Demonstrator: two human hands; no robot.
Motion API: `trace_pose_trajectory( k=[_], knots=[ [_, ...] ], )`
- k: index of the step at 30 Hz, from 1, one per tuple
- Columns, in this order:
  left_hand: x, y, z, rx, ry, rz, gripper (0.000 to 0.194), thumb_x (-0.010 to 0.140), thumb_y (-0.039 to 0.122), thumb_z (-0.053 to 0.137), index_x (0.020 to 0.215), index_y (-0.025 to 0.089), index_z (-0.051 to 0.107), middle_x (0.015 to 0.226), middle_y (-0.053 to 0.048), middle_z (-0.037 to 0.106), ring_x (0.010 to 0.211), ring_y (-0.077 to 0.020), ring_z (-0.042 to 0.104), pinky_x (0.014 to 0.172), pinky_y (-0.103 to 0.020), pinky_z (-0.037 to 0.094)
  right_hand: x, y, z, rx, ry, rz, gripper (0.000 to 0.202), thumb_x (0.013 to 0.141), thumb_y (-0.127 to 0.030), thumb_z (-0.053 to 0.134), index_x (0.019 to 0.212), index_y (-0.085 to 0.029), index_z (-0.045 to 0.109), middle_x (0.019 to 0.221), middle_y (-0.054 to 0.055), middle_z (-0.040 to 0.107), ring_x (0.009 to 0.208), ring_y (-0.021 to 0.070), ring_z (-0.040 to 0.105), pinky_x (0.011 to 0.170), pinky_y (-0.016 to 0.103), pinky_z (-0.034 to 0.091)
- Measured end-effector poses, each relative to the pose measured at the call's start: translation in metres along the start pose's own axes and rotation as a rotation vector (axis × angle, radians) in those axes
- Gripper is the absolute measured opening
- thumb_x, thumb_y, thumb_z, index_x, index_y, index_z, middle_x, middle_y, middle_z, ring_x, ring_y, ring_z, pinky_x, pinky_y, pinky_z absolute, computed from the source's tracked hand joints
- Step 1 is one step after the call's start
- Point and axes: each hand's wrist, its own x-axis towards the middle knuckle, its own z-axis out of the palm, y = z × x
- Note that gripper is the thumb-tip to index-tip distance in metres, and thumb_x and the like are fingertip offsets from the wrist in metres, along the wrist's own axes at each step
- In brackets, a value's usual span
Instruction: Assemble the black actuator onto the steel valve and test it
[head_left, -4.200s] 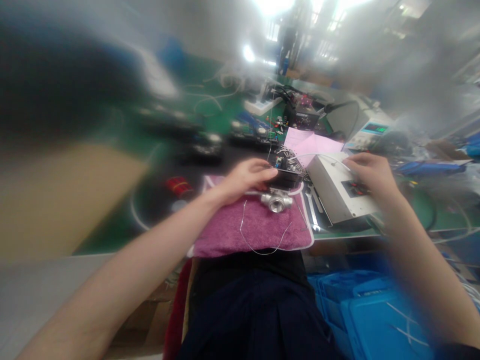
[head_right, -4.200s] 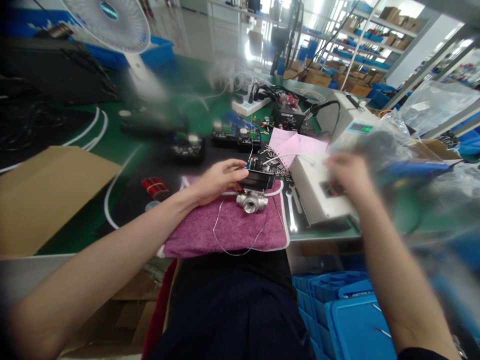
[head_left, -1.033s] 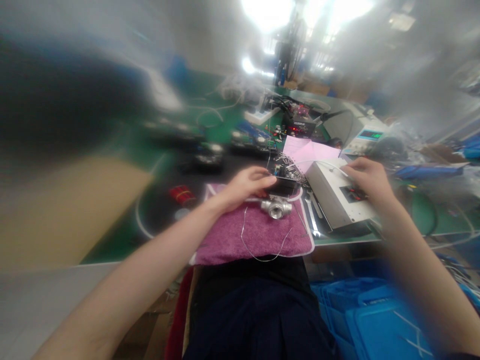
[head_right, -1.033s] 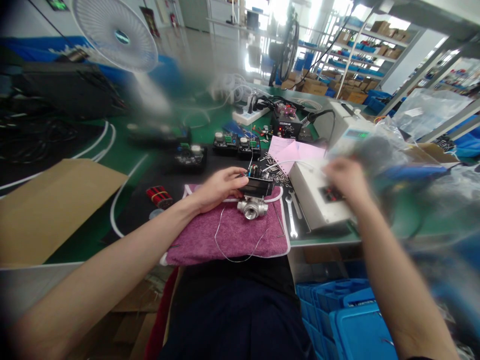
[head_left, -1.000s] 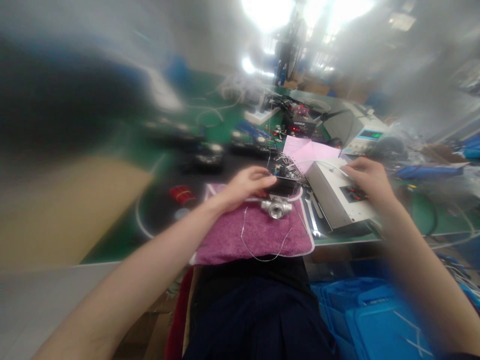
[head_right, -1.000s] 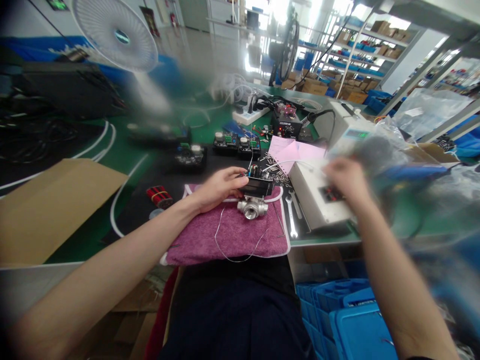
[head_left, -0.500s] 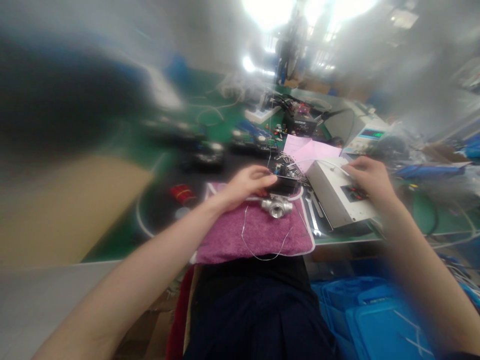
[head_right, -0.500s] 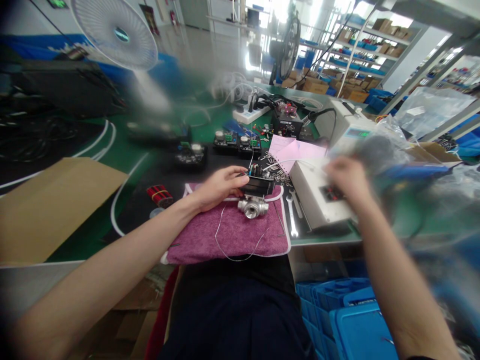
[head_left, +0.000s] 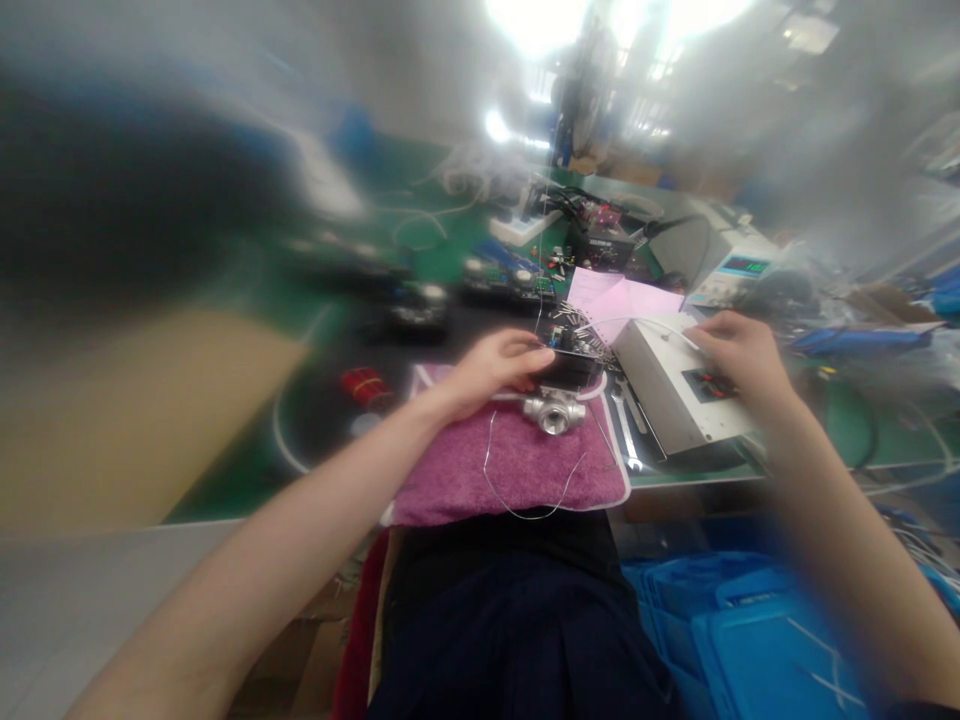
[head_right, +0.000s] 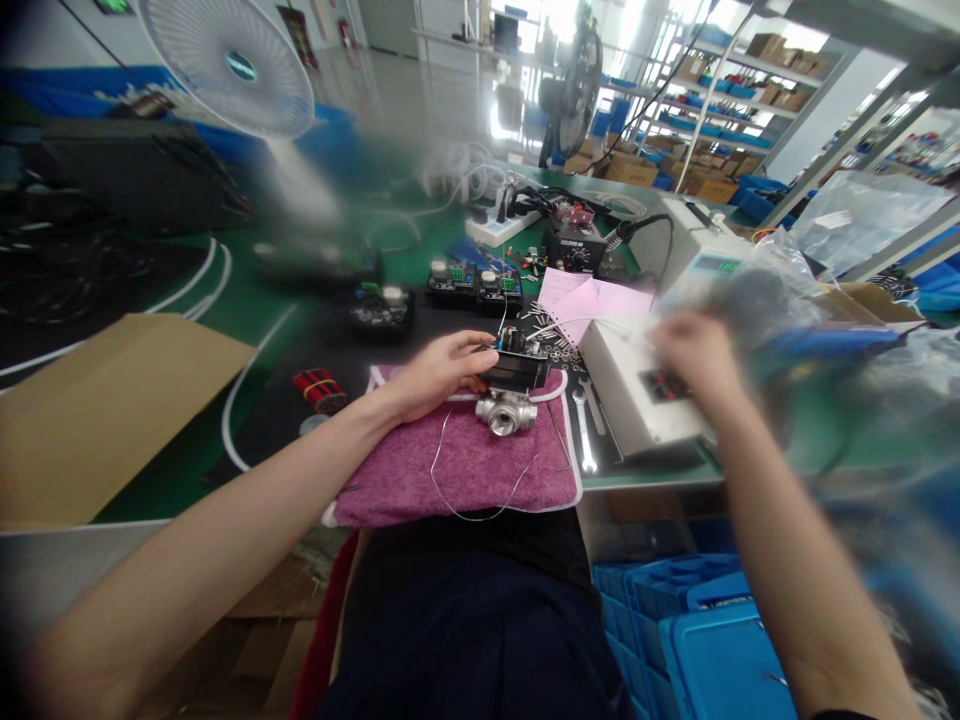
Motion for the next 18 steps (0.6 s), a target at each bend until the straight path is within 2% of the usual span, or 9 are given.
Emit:
trace_pose_trajectory(
  k=[4, 18],
  knots=[
    [0.0001, 0.0005, 0.0, 0.005, 0.006, -0.003, 0.068, 0.081, 0.05, 0.085, 0.133, 0.016, 0.058, 0.118, -0.015, 0.072, 0.071, -0.0129, 0.07, 0.068, -0.03, 0.059, -0.0012, -0.0019, -0.0002, -0.004, 0.008, 0.0, 0.031, 0.079, -0.048, 0.077, 0.088, -0.018, 0.076, 0.088, 0.007, 0.077, 0.078, 0.021, 0.064, 0.073, 0.033, 0.046],
    [0.0007, -0.0003, -0.0001, 0.005, 0.002, 0.002, 0.067, 0.081, 0.05, 0.085, 0.133, 0.016, 0.058, 0.12, -0.015, 0.071, 0.071, -0.0122, 0.069, 0.068, -0.03, 0.058, -0.0004, -0.0011, -0.0005, -0.015, 0.012, 0.022, 0.03, 0.079, -0.047, 0.077, 0.09, -0.019, 0.077, 0.087, 0.007, 0.077, 0.076, 0.0211, 0.063, 0.073, 0.034, 0.046]
  ],
)
